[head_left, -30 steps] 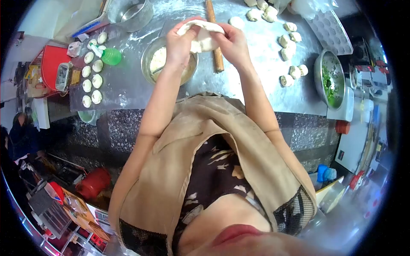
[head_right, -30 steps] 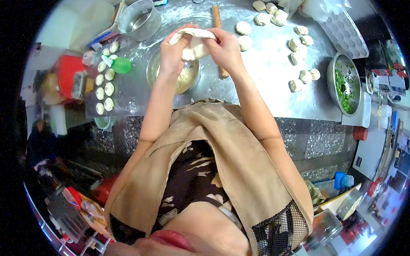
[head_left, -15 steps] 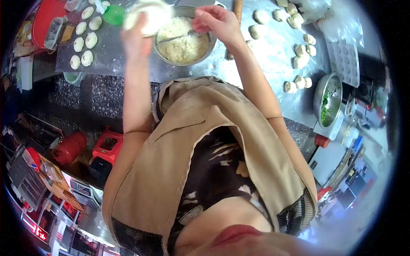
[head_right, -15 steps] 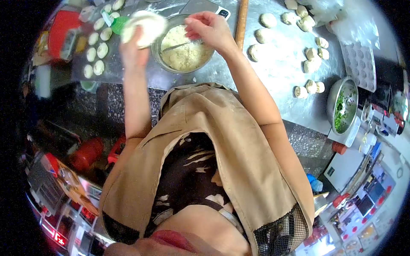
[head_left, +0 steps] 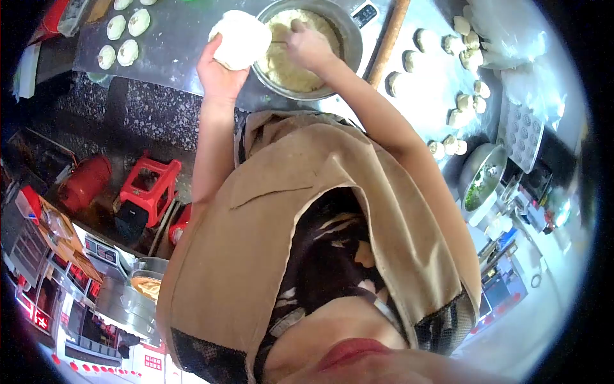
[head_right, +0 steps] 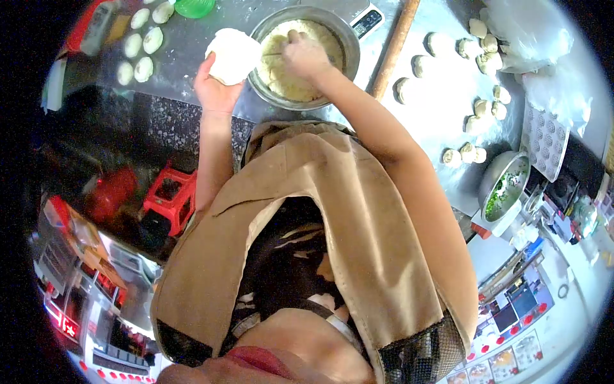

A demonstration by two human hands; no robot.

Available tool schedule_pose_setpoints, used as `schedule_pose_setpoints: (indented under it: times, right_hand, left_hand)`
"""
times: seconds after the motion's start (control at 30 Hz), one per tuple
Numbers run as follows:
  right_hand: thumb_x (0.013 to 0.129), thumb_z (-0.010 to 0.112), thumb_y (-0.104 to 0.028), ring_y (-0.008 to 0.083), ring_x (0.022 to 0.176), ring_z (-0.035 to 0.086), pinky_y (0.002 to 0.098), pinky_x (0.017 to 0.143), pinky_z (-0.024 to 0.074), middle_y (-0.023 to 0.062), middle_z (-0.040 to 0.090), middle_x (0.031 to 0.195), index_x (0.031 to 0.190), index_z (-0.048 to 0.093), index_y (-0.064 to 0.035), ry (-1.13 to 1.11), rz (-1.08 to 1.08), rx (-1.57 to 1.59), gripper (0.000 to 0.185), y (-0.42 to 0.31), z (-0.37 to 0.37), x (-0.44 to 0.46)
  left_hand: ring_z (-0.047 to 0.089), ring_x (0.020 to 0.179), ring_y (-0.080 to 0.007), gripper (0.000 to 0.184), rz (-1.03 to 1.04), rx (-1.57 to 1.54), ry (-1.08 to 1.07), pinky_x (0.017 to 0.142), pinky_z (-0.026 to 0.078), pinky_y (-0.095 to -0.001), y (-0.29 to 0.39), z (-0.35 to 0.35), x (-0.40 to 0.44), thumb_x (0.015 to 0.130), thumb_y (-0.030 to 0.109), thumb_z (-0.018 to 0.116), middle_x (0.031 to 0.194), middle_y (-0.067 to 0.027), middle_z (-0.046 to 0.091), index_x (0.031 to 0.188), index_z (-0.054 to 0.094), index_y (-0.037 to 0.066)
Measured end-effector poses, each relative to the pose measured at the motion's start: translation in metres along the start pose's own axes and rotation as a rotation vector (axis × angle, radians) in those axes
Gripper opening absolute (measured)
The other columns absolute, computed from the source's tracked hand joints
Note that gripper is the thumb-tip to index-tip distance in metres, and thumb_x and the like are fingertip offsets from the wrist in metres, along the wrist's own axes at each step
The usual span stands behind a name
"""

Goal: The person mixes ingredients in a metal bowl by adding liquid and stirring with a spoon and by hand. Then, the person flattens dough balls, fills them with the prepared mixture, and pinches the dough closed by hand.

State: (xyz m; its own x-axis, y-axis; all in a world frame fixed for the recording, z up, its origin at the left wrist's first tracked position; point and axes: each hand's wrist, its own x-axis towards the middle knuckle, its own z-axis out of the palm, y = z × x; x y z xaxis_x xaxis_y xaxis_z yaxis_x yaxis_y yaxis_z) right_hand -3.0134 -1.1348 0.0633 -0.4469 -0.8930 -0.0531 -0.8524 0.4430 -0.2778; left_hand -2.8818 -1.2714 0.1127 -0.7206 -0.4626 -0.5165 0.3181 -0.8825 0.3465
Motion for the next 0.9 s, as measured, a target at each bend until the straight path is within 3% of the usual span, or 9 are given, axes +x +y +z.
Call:
schedule_pose_setpoints:
  times: [0.13, 0.2, 0.27, 0.37, 0.47, 0.5, 0.53, 0.6, 0.9]
  right_hand:
    - [0.077, 0.058, -0.014, 0.033, 0.068, 0.06, 0.0409, 0.061, 0.0504, 0.0127, 0.057, 0.077, 0.086, 0.06, -0.0047, 0.273, 0.041, 0.124, 0.013, 0.025, -0.03, -0.03]
    - [0.078, 0.059, -0.015, 0.0326, 0.066, 0.059, 0.0402, 0.06, 0.05, 0.0126, 0.056, 0.076, 0.083, 0.062, -0.0042, 0.232, 0.091, 0.154, 0.012, 0.037, -0.043, -0.051]
    - [0.08, 0.06, -0.015, 0.0314, 0.066, 0.06, 0.038, 0.06, 0.0501, 0.0127, 0.059, 0.077, 0.085, 0.064, -0.0045, 0.253, 0.113, 0.142, 0.013, 0.03, -0.063, -0.07]
    - [0.078, 0.062, -0.01, 0.0287, 0.064, 0.06, 0.0372, 0.055, 0.0496, 0.0108, 0.061, 0.073, 0.09, 0.066, -0.0073, 0.348, 0.129, 0.472, 0.013, 0.012, -0.075, -0.093]
    - [0.077, 0.063, -0.011, 0.0234, 0.071, 0.061, 0.033, 0.064, 0.0468, 0.0074, 0.063, 0.075, 0.089, 0.066, -0.0094, 0.379, -0.041, 0.347, 0.012, -0.001, -0.055, -0.101]
    - [0.076, 0.063, -0.012, 0.0205, 0.076, 0.061, 0.0329, 0.073, 0.044, 0.005, 0.064, 0.075, 0.086, 0.066, -0.0095, 0.373, -0.021, 0.274, 0.011, -0.006, -0.052, -0.1]
    - [0.076, 0.063, -0.012, 0.0205, 0.076, 0.061, 0.0329, 0.073, 0.044, 0.005, 0.064, 0.075, 0.086, 0.066, -0.0095, 0.371, -0.02, 0.277, 0.011, -0.007, -0.046, -0.098]
    - [0.075, 0.062, -0.007, 0.0199, 0.076, 0.06, 0.0329, 0.069, 0.0407, 0.0042, 0.063, 0.075, 0.086, 0.064, -0.0094, 0.334, -0.075, 0.272, 0.012, -0.008, -0.035, -0.094]
    - [0.076, 0.06, -0.016, 0.0177, 0.079, 0.059, 0.0314, 0.073, 0.0374, 0.0029, 0.064, 0.074, 0.079, 0.068, -0.0117, 0.068, -0.052, 0.259, 0.01, -0.017, -0.039, -0.096]
  left_hand:
    - [0.047, 0.117, -0.0307, 0.045, -0.024, 0.036, -0.021, 0.099, 0.036, -0.0485, -0.004, 0.002, 0.003, 0.083, 0.019, 0.051, 0.123, -0.0136, 0.052, 0.125, 0.044, 0.002]
    - [0.046, 0.118, -0.0306, 0.046, -0.032, 0.072, -0.016, 0.1, 0.035, -0.0484, -0.006, 0.01, 0.005, 0.083, 0.019, 0.051, 0.124, -0.0133, 0.051, 0.125, 0.044, 0.002]
    - [0.046, 0.119, -0.0305, 0.046, -0.039, 0.138, 0.032, 0.1, 0.036, -0.0475, -0.005, 0.017, 0.005, 0.083, 0.02, 0.051, 0.125, -0.0131, 0.05, 0.125, 0.044, 0.002]
    - [0.046, 0.119, -0.0304, 0.046, -0.053, 0.147, -0.022, 0.1, 0.036, -0.0474, -0.004, 0.012, 0.012, 0.083, 0.02, 0.051, 0.125, -0.0132, 0.05, 0.125, 0.044, 0.002]
    - [0.046, 0.118, -0.0301, 0.046, -0.062, 0.13, -0.046, 0.099, 0.037, -0.0474, -0.004, 0.013, 0.012, 0.083, 0.018, 0.051, 0.125, -0.0134, 0.05, 0.125, 0.043, 0.001]
    - [0.046, 0.118, -0.0301, 0.046, -0.064, 0.131, -0.045, 0.099, 0.037, -0.0474, -0.004, 0.008, 0.014, 0.083, 0.018, 0.051, 0.125, -0.0134, 0.05, 0.125, 0.043, 0.001]
    - [0.046, 0.118, -0.03, 0.045, -0.064, 0.108, -0.044, 0.1, 0.037, -0.0474, -0.002, 0.0, 0.02, 0.084, 0.017, 0.051, 0.125, -0.0133, 0.05, 0.125, 0.043, 0.001]
    - [0.046, 0.118, -0.03, 0.044, -0.062, 0.085, -0.042, 0.1, 0.037, -0.0475, 0.0, -0.009, 0.024, 0.084, 0.016, 0.051, 0.125, -0.0133, 0.051, 0.125, 0.043, 0.001]
    - [0.046, 0.118, -0.0302, 0.044, -0.027, 0.086, -0.108, 0.1, 0.037, -0.0478, -0.005, -0.008, 0.023, 0.085, 0.015, 0.051, 0.125, -0.0136, 0.05, 0.126, 0.042, 0.001]
